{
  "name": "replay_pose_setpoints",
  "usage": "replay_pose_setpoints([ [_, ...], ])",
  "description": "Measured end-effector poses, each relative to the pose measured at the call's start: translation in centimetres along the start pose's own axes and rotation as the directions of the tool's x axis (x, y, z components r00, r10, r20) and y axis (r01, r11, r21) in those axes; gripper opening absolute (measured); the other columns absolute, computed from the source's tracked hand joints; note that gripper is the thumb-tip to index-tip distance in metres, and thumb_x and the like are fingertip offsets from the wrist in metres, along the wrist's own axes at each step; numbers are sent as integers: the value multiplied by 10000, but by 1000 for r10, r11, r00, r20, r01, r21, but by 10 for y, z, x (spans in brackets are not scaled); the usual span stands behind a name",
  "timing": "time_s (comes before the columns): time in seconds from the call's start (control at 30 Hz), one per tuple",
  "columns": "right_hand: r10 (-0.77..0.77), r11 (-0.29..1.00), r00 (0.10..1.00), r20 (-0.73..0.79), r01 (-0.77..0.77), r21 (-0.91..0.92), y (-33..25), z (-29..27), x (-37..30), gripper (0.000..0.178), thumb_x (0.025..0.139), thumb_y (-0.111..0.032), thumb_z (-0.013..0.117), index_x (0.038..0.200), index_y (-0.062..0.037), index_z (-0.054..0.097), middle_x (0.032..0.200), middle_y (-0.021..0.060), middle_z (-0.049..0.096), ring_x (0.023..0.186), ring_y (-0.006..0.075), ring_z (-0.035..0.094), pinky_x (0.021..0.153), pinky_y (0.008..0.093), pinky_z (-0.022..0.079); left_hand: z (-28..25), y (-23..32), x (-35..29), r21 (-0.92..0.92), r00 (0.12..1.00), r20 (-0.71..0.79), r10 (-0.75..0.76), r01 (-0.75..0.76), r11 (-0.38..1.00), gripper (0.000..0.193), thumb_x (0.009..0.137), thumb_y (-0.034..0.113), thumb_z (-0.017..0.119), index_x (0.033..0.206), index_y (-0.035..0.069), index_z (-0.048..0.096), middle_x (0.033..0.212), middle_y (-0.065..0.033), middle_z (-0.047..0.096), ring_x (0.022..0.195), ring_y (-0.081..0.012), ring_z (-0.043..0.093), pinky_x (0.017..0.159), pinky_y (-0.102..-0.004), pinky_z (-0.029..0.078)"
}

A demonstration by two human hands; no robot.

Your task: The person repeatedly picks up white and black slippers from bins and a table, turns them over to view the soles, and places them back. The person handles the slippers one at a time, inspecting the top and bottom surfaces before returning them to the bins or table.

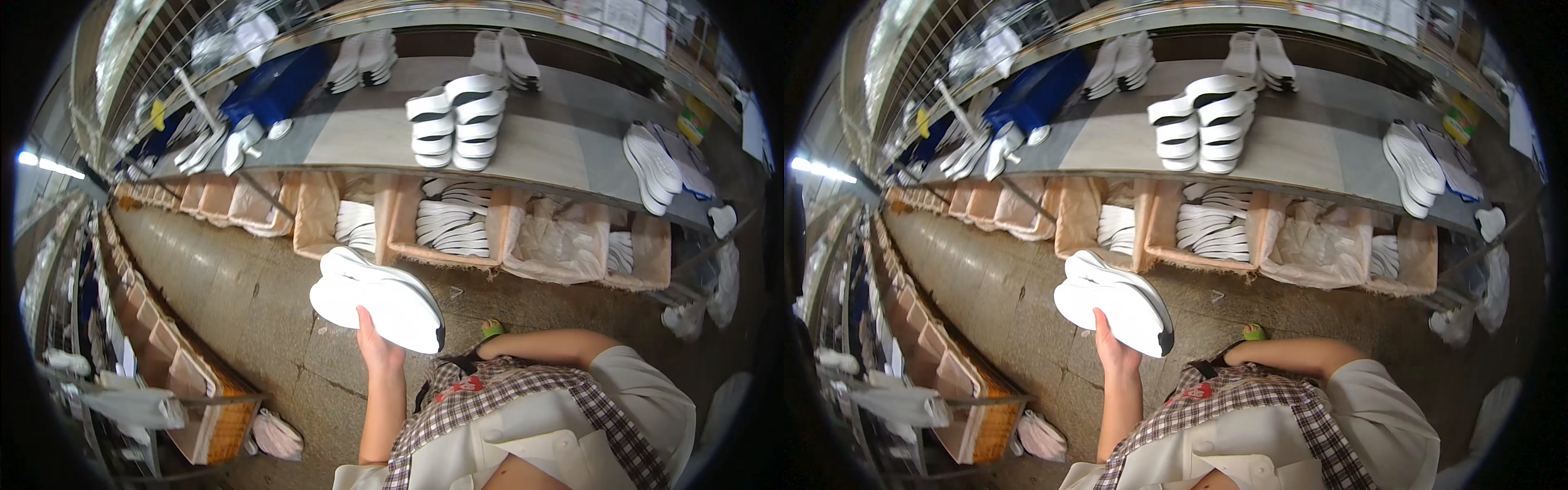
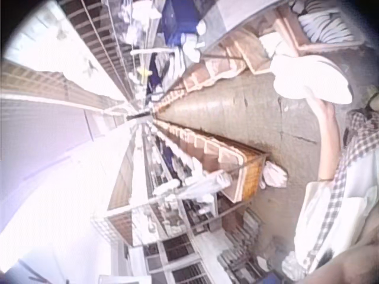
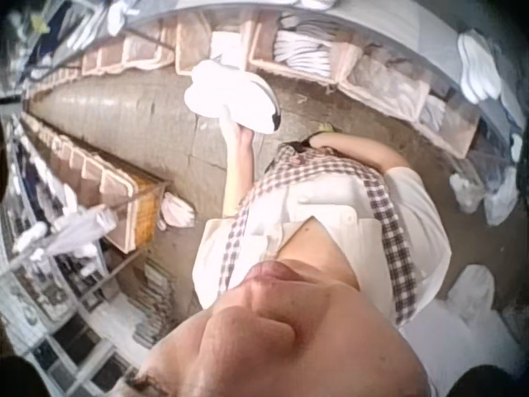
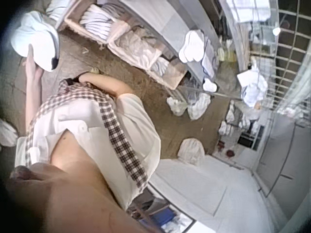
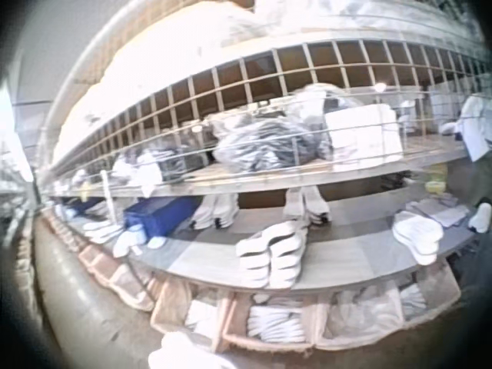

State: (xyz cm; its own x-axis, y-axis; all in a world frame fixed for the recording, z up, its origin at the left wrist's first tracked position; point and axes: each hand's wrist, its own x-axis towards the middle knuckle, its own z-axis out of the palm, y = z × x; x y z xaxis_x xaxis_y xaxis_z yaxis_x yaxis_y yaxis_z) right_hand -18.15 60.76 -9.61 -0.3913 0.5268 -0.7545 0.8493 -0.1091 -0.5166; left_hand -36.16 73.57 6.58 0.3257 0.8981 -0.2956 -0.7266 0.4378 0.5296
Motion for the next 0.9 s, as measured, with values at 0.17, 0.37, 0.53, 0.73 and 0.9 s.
replay_pose_setpoints([
  [0.17,-12,1000,999,-42,11,-28,-17,2,8,365,850,-225,482,1076,26,621,1106,236,613,993,358,593,851,435,447,-18,25,-22,-6,993,-63,103,-104,995,502,992,349,394,1318,-32,365,1270,-139,501,1139,-284,519,938,-424,442],
  [0.37,-28,998,993,-115,21,-67,-40,5,35,365,857,-237,492,1110,-5,617,1141,215,606,1020,347,592,866,429,449,-40,46,-32,-43,984,-76,160,-164,986,508,993,344,393,1319,-44,356,1266,-149,498,1130,-287,522,928,-426,450],
  [0.53,-363,897,929,-71,328,-295,-59,20,49,278,787,-216,569,966,-24,663,949,217,652,887,372,623,778,447,489,-49,55,-38,-33,982,-115,149,-154,988,516,992,353,377,1331,-35,344,1274,-159,498,1139,-301,521,945,-437,447],
  [0.73,-205,905,974,97,227,-361,-72,49,46,186,729,-176,639,831,-31,695,876,217,658,777,364,623,700,463,496,-57,48,-43,2,989,-139,41,-41,999,573,971,431,380,1364,18,328,1311,-154,485,1179,-321,495,981,-465,434],
  [0.9,-281,906,958,-49,248,-344,-68,71,40,183,765,-190,609,821,-45,705,849,204,666,749,352,624,665,472,492,-52,27,-46,77,997,-67,-42,47,996,607,937,490,431,1362,62,373,1346,-129,467,1216,-314,466,1022,-468,395],
])
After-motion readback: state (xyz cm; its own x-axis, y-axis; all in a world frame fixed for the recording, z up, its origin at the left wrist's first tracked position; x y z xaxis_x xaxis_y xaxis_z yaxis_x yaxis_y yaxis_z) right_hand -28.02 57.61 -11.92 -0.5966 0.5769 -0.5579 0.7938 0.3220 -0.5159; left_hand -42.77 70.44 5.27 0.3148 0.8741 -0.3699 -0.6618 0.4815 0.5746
